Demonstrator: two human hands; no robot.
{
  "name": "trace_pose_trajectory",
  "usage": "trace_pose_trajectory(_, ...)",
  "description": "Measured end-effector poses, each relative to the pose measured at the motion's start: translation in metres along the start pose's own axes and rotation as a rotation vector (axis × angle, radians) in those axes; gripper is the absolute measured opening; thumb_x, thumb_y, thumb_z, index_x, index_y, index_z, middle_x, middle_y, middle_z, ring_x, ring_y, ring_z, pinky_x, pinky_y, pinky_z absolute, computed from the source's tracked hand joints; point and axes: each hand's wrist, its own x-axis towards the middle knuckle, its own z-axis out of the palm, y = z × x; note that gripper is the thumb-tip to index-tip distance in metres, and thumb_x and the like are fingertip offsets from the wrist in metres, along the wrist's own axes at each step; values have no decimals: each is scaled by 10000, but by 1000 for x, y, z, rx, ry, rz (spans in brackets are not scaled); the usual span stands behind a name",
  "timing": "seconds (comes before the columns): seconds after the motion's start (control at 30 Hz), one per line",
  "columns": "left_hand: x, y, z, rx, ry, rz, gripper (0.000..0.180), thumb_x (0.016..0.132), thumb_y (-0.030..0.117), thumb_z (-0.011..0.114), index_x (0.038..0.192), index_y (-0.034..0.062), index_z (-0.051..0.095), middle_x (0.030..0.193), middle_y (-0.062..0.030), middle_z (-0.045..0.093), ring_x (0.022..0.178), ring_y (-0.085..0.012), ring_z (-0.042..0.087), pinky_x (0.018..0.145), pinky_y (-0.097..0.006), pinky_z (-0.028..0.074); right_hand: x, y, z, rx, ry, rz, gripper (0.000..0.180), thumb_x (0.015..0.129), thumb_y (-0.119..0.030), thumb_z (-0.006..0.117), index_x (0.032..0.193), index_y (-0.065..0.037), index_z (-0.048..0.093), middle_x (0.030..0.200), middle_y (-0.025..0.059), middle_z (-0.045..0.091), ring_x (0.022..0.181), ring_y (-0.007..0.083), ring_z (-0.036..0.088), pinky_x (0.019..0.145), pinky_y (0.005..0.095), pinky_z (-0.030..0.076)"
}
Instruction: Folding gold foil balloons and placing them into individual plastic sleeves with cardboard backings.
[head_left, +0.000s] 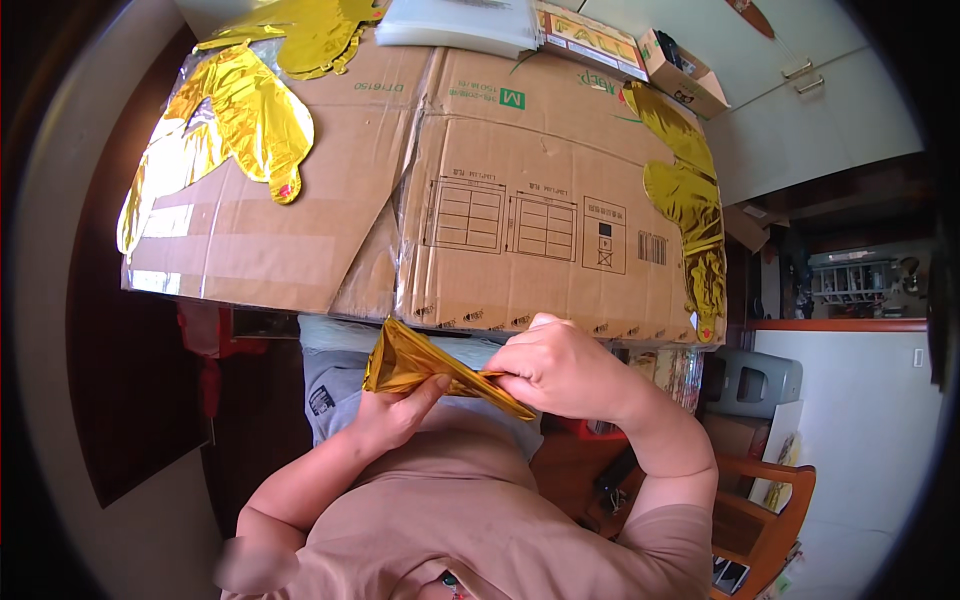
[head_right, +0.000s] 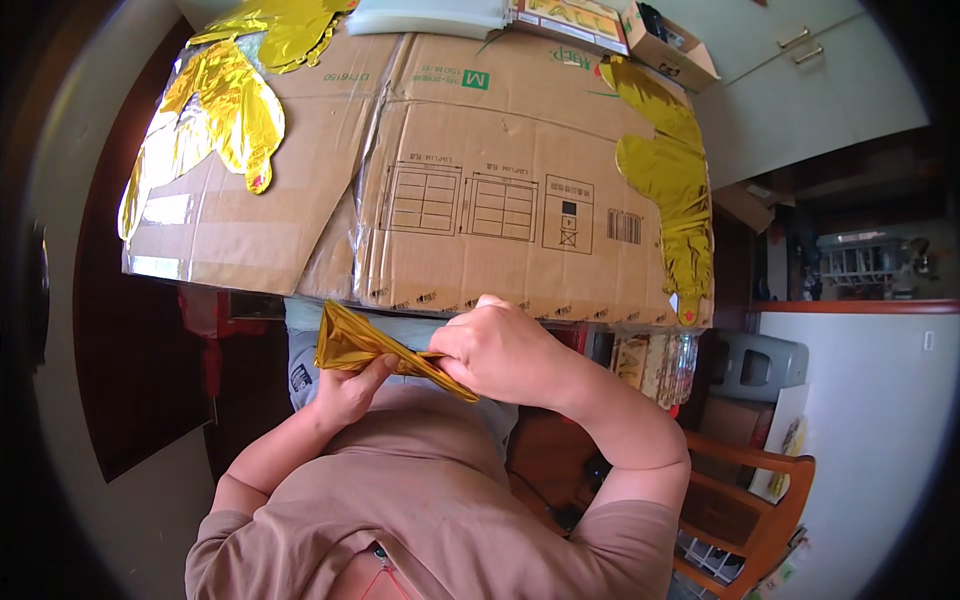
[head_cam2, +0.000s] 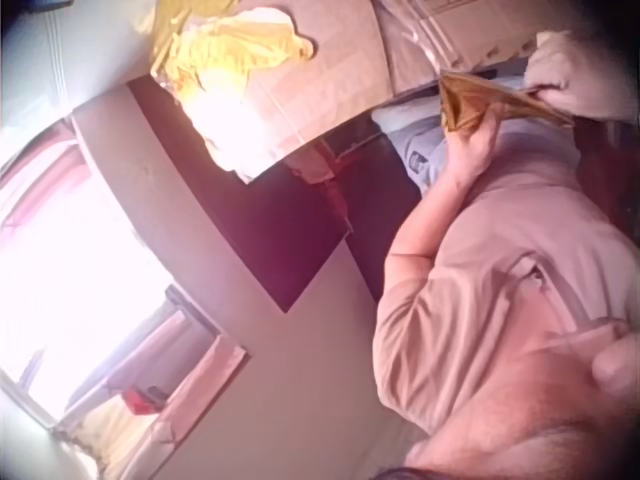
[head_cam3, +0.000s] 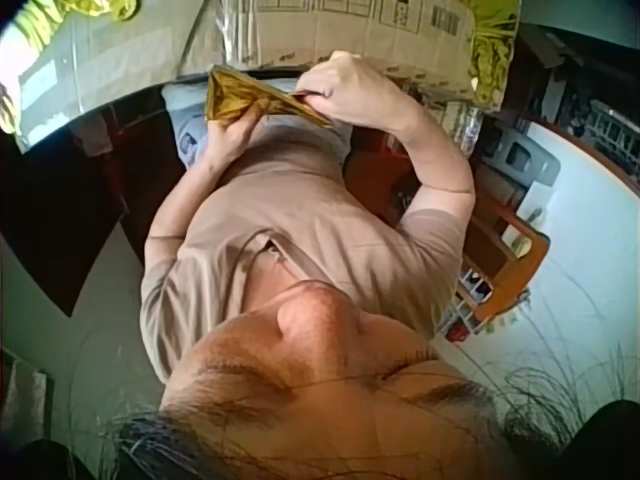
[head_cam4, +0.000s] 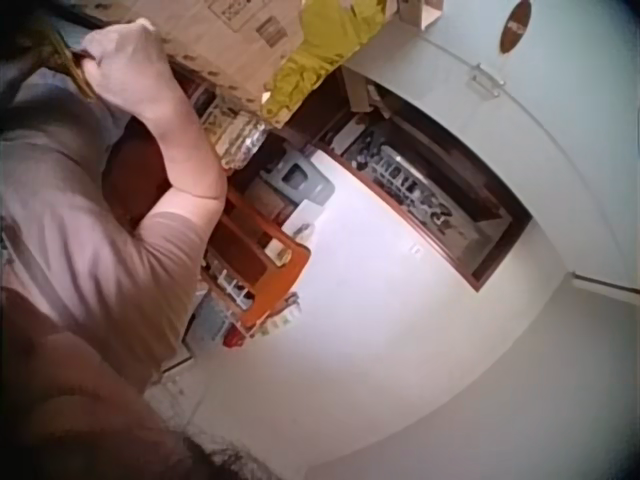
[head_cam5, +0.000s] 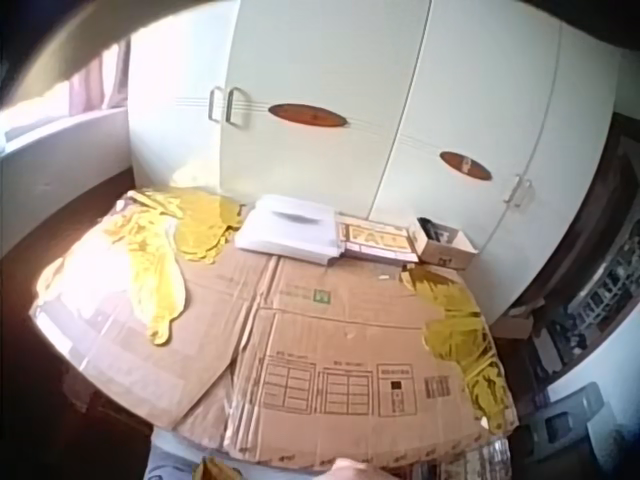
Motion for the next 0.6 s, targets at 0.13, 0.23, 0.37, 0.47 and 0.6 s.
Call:
trace_pose_trajectory(0.13, 2, 7, 4, -87, 23, -36, 148, 979, 41, 622, 1111, -21, 652, 1010, -51, 688, 885, -124, 632, 773, -284, 529, 1, 1, -4, 4, -24, -34, 188, 824, -73, 685, 1001, -42, 740, 854, 103, 730, 780, 267, 689, 795, 369, 497)
trace_pose_trajectory(0.23, 3, 12, 6, -152, 41, -71, 153, 978, 45, 630, 1115, -21, 651, 1027, -51, 682, 904, -126, 624, 792, -282, 522, 3, 6, -8, 140, -52, -28, 227, 857, -71, 666, 1069, -26, 731, 885, 133, 730, 811, 300, 692, 794, 382, 511)
trace_pose_trajectory(0.37, 6, 16, 7, -175, 46, -61, 166, 975, 50, 641, 1125, -23, 649, 1048, -52, 679, 927, -131, 621, 816, -286, 517, 3, 11, -14, 344, -82, 49, 241, 909, -81, 634, 1122, -2, 715, 926, 175, 728, 839, 338, 701, 770, 392, 544)
trace_pose_trajectory(0.47, 6, 15, 8, -185, 58, -66, 172, 976, 48, 638, 1131, -25, 649, 1052, -54, 682, 939, -134, 624, 830, -289, 517, 3, 14, -13, 353, -89, 94, 232, 921, -84, 626, 1115, 9, 713, 919, 180, 729, 808, 329, 709, 738, 377, 560)
trace_pose_trajectory(0.6, 6, 14, 7, -154, 50, -62, 176, 976, 41, 635, 1137, -27, 648, 1059, -56, 683, 946, -135, 627, 831, -290, 519, 6, 11, -16, 327, -109, 188, 199, 882, -79, 646, 1041, 10, 727, 858, 172, 731, 734, 268, 715, 706, 340, 557)
